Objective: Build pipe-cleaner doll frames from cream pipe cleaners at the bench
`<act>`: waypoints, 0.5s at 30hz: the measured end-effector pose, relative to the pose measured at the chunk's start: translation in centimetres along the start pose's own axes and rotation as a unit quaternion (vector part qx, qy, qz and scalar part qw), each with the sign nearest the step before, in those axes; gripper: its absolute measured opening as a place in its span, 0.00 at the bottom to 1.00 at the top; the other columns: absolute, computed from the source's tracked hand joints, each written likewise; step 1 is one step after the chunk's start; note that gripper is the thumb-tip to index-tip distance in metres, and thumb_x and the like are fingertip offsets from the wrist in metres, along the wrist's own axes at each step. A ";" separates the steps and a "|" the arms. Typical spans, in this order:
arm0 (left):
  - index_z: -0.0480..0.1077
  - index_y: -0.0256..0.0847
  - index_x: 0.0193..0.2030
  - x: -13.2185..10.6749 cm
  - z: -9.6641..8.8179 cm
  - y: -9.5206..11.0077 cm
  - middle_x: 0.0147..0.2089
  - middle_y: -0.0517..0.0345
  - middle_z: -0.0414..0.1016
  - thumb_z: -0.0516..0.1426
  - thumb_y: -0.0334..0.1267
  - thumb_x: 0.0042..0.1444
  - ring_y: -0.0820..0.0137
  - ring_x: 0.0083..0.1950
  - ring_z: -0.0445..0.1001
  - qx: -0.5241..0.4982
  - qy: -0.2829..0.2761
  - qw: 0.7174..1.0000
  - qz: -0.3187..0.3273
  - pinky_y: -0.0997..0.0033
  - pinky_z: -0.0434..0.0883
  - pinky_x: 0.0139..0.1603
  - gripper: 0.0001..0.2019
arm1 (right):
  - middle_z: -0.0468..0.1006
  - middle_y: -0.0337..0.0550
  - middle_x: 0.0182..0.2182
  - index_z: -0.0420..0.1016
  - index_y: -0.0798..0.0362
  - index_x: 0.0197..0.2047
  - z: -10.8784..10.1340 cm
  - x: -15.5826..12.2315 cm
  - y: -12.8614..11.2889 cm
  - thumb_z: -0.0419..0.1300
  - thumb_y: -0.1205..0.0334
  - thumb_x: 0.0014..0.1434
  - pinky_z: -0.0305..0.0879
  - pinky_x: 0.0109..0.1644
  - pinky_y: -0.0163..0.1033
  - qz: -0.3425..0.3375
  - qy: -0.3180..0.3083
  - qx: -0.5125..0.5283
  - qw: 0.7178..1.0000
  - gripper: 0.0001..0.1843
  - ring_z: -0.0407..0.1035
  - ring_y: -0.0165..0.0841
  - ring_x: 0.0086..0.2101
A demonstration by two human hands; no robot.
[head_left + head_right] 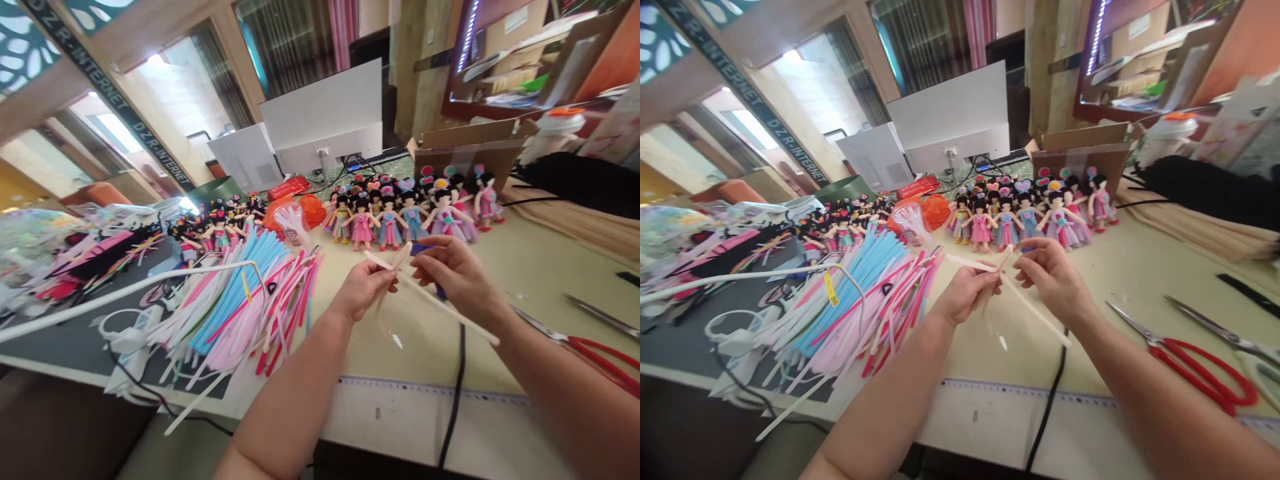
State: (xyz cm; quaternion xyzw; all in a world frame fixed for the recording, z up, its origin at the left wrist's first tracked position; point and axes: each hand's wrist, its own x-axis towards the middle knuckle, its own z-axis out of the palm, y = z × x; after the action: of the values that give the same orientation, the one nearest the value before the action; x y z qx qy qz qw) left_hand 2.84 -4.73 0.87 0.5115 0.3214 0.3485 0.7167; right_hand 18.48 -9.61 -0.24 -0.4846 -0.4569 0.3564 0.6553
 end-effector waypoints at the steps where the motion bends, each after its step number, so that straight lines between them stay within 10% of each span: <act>1: 0.69 0.34 0.29 0.1 -0.2 0.0 0.25 0.61 0.70 0.63 0.35 0.42 0.76 0.27 0.68 -0.010 0.007 1.000 -0.005 0.72 0.65 0.33 0.08 | 0.75 0.36 0.26 0.69 0.49 0.43 -0.1 0.0 0.3 0.66 0.53 0.50 0.67 0.26 0.34 -0.017 0.002 -0.014 1.000 0.18 0.69 0.29 0.24; 15: 0.70 0.35 0.28 0.4 -1.1 0.5 0.24 0.61 0.70 0.63 0.36 0.43 0.76 0.26 0.68 -0.004 0.015 1.000 -0.012 0.72 0.64 0.34 0.08 | 0.75 0.42 0.30 0.79 0.50 0.42 0.1 -0.9 -0.4 0.58 0.62 0.59 0.67 0.31 0.35 -0.184 -0.156 -0.182 0.953 0.10 0.69 0.31 0.30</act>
State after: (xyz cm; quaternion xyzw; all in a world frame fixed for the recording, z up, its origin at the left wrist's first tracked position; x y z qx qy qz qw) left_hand 2.04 -3.74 1.04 0.4996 0.3363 0.3490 0.7180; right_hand 18.16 -10.49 -0.08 -0.4417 -0.6916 0.2113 0.5310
